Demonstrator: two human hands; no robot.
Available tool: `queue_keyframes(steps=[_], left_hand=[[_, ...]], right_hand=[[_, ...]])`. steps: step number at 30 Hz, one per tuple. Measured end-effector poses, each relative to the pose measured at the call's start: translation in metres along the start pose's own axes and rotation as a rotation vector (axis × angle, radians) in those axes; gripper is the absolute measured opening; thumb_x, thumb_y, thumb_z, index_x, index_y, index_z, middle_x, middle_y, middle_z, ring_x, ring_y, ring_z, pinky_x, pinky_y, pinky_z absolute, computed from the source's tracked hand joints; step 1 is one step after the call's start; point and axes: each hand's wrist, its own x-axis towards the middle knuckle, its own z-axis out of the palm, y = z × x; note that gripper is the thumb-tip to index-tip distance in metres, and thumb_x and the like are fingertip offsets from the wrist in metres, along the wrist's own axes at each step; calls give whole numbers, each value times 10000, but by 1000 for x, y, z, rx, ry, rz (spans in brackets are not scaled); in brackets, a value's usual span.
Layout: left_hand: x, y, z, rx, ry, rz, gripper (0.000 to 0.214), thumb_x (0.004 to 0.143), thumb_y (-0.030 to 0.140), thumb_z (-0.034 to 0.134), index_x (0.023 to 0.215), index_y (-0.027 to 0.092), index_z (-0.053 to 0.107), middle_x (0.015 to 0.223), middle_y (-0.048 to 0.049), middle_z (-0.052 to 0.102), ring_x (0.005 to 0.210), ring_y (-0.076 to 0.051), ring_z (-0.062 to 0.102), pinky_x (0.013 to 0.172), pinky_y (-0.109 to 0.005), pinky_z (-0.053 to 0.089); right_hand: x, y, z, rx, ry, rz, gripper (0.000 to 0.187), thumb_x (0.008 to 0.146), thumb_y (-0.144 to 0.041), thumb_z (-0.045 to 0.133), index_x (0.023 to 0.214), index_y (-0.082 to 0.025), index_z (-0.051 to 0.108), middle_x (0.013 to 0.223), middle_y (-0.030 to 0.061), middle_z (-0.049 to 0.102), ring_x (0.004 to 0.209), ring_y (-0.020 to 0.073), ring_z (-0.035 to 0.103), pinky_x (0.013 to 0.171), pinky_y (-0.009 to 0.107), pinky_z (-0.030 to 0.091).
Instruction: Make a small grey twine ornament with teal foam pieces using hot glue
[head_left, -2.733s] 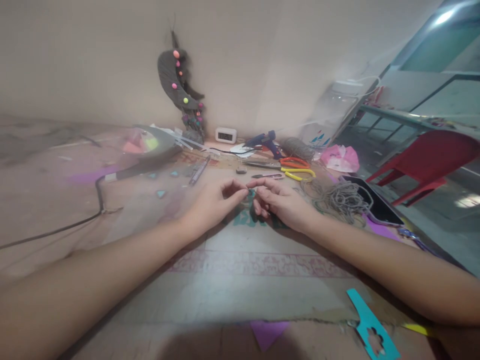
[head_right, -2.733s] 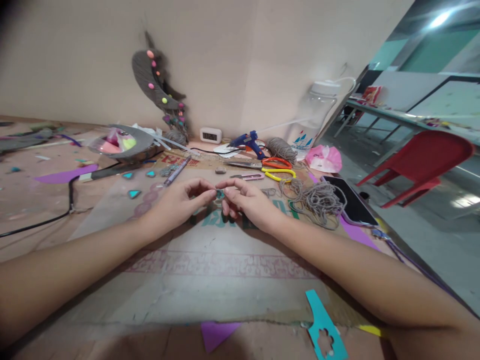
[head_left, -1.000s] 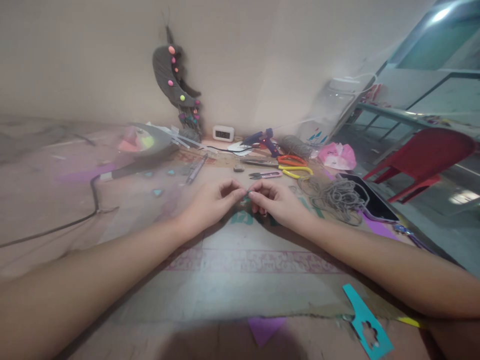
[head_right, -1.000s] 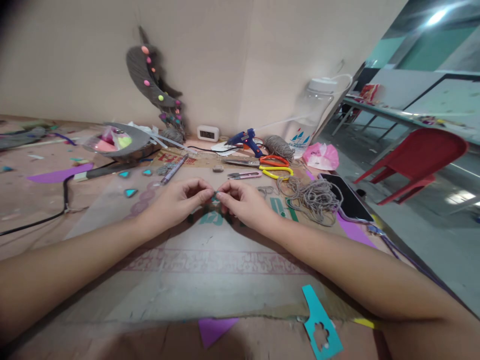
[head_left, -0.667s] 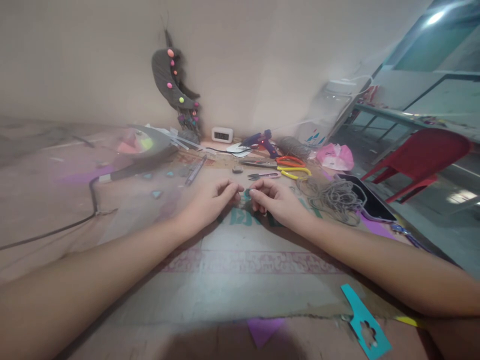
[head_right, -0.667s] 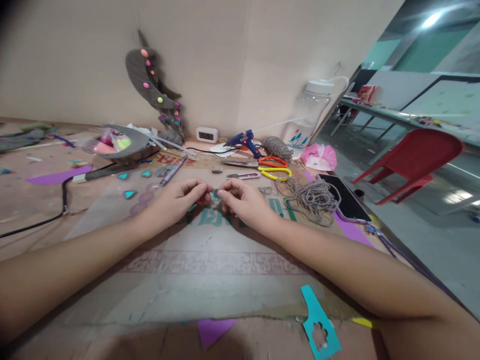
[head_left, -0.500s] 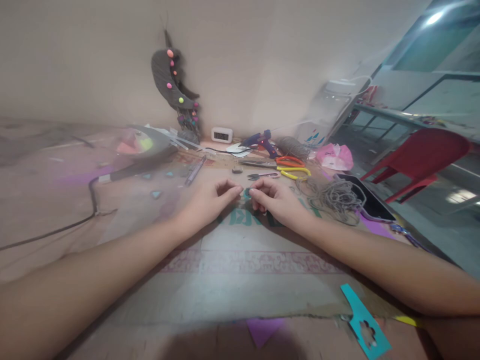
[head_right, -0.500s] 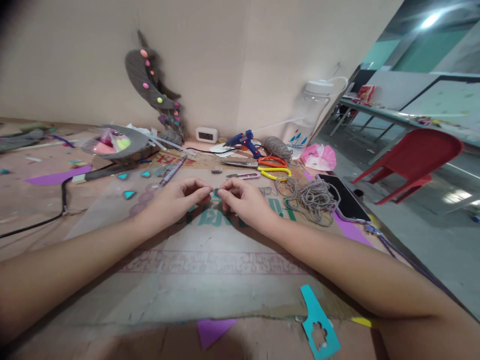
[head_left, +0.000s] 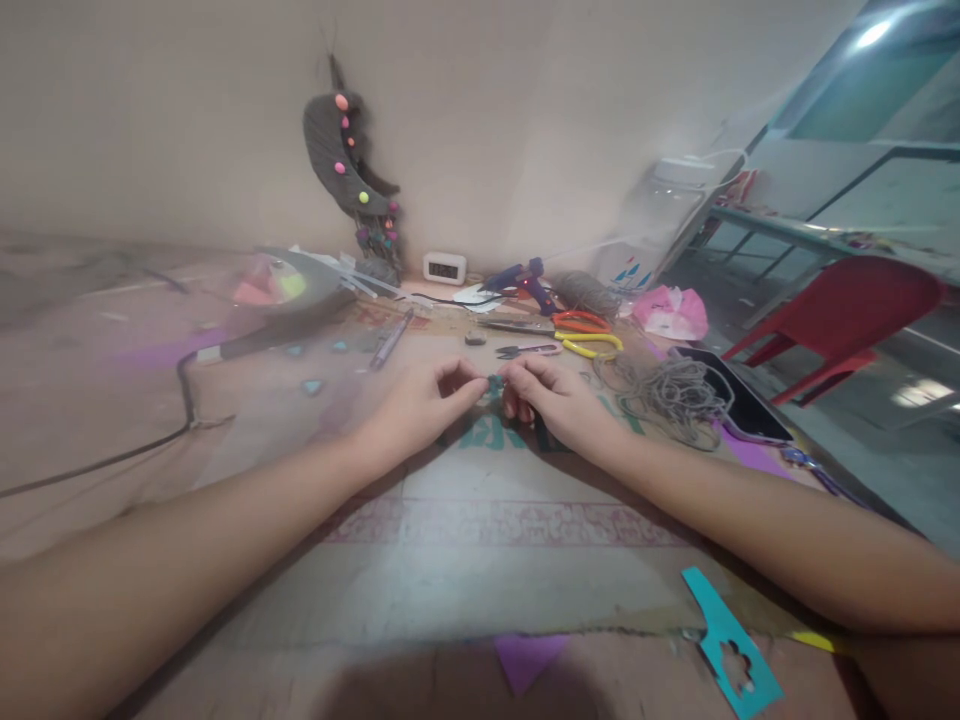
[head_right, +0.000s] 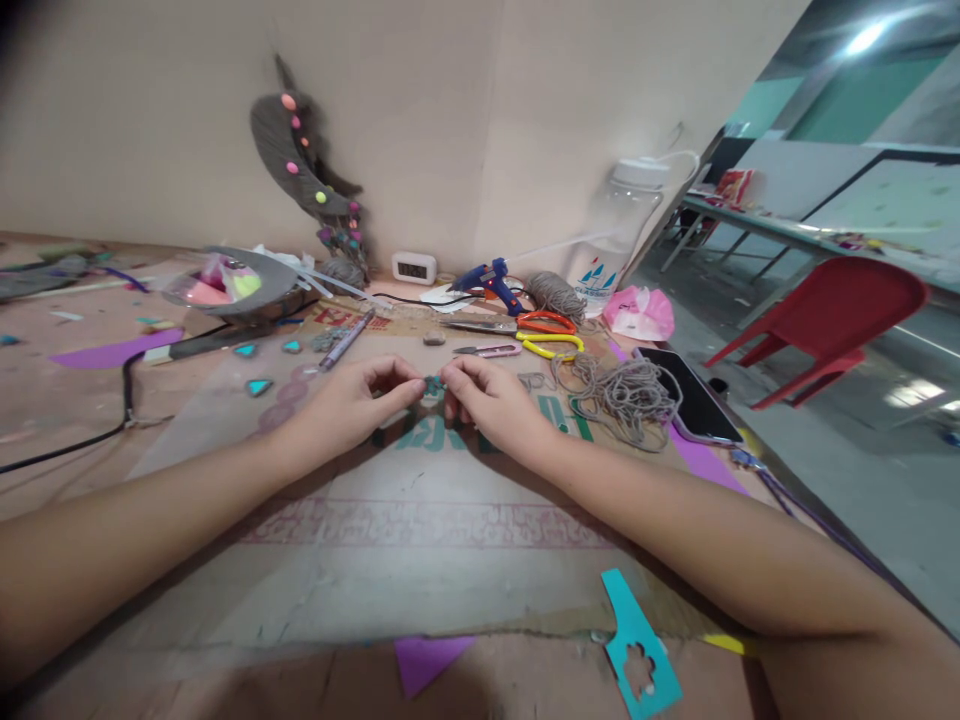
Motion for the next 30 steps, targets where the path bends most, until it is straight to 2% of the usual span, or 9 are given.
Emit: queue_keyframes(steps=[4,15,20,30], left_hand=[[-1,4,-1,41,0,23,198,888,339,586,804,175,660,781,-19,684,712,-151,580,669,-271,444],[0,1,0,-12,-56,16,222,889,365,574,807,176,657,748,-20,667,656,-135,556,594,-244,422],[-1,0,1,-79,-81,-16,234,890,383,571,851,176,671,718,-13,652,641,-136,546,579,-244,421],[1,1,0,-2,-13,-33,227,867,383,602,804,172,656,721,-10,647,618,-132,546,584,-260,426]], right_hand=[[1,0,1,39,-9,31,265,867,-456,623,871,-198,565,583,-45,590,474,89,499,454,210,397],[-1,-2,4,-27,-1,52,141,886,-348,573,855,-215,539,578,-59,589,456,93,535,425,200,401],[0,-3,4,-33,28,37,158,879,-354,590,835,-212,537,577,-55,581,485,96,545,466,206,424],[-2,-1,0,-45,14,0,253,915,-437,551,878,-192,603,652,-26,592,519,95,514,486,217,428]])
